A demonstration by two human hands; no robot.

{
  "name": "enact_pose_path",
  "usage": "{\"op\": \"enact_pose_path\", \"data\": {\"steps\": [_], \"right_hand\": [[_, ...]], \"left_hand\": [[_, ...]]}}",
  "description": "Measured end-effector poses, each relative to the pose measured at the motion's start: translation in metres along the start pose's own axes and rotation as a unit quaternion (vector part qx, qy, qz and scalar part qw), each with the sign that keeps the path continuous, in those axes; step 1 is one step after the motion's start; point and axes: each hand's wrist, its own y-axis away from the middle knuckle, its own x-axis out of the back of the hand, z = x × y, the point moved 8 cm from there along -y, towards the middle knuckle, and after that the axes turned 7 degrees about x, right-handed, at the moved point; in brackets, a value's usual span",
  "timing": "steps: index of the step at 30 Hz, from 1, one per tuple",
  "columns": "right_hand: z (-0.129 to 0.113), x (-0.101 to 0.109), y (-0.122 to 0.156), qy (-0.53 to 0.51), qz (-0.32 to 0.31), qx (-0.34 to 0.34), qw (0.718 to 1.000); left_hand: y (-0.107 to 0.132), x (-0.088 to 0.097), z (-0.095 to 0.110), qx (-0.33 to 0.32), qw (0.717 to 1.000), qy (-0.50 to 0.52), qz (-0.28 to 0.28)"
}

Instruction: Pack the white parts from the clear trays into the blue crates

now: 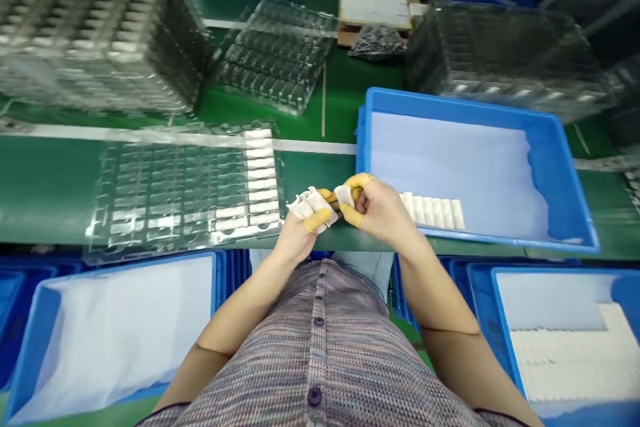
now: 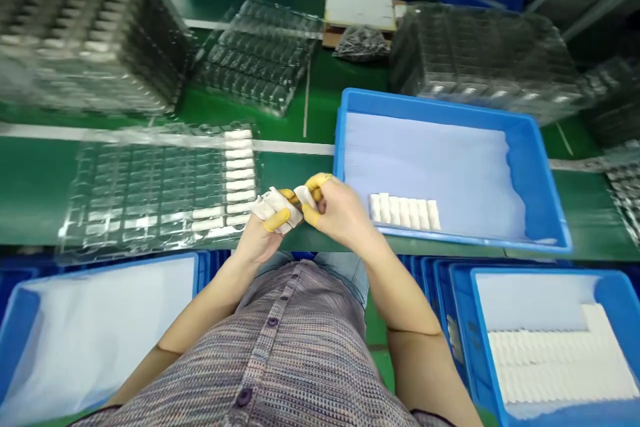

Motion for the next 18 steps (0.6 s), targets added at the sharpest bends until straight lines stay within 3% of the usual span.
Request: {"op": "enact_pose_path", "data": {"steps": [4, 8, 10, 18], "right_hand": [[-0.032, -0.053, -0.034, 0.05, -0.021, 0.057, 0.997], [-0.043, -0.088, -0.042, -0.05, -0.102, 0.09, 0.989], [-0.049, -0.098, -0.043, -0.085, -0.118, 0.104, 0.984], [-0.063, -0.113, -0.047, -0.063, -0.054, 0.139, 0.987]], "left_hand": [[0.011, 0.033, 0.03, -0.088, 0.994, -0.038, 0.056], [0.027, 0.064, 0.058, -0.173, 0.977, -0.068, 0.099], [0.033, 0.075, 0.065, -0.192, 0.972, -0.078, 0.108], [0.056, 0.113, 0.081, -0.196, 0.951, -0.137, 0.197]]}}
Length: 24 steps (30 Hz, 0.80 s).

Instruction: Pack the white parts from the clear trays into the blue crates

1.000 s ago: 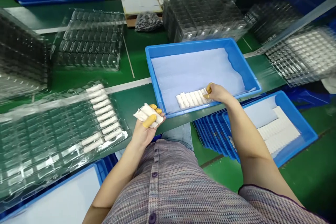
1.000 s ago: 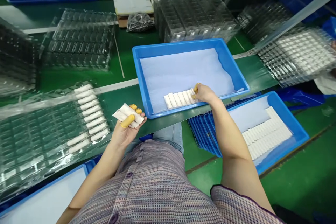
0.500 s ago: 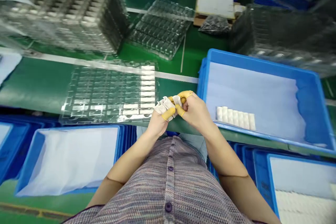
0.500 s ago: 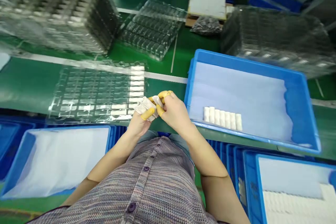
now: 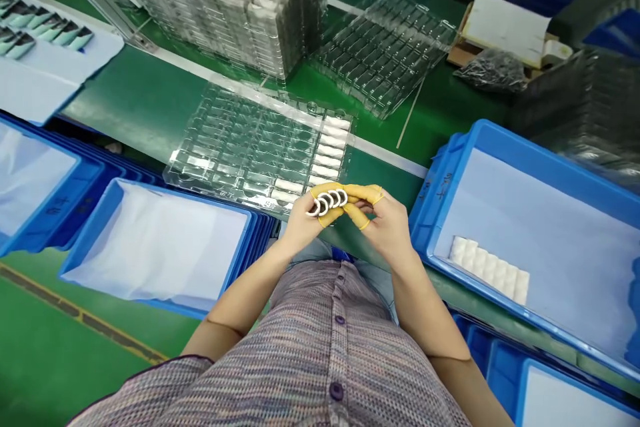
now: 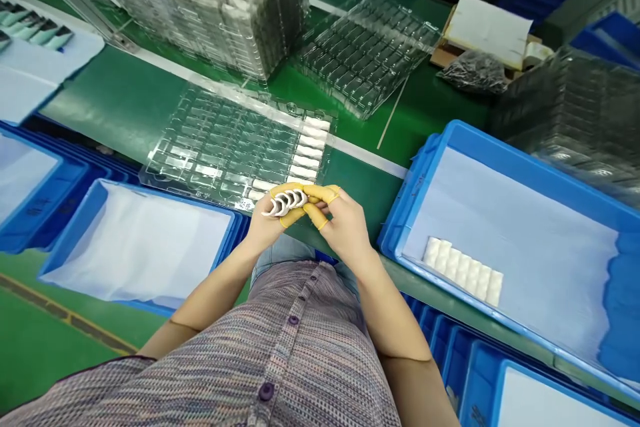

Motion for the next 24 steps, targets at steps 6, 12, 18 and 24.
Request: {"op": "enact_pose_path", "data": {"steps": [6, 12, 18, 24], "right_hand": [[-0.005, -0.004, 0.001, 0.019, 0.029, 0.002, 0.999], [-0.01, -0.006, -0.004, 0.012, 0.012, 0.049, 0.999], [-0.023, -0.019, -0.017, 0.09, -0.095, 0.114, 0.985], [-0.005, -0.049, -0.028, 0.107, -0.202, 0.063, 0.971]], "left_hand": [[-0.006, 0.01, 0.008, -0.03, 0.996, -0.059, -0.052], [-0.008, 0.012, 0.012, -0.049, 0.993, -0.08, -0.07], [-0.007, -0.001, -0.004, 0.074, 0.986, 0.009, -0.146], [-0.007, 0.001, -0.02, 0.112, 0.976, -0.031, -0.183]]}}
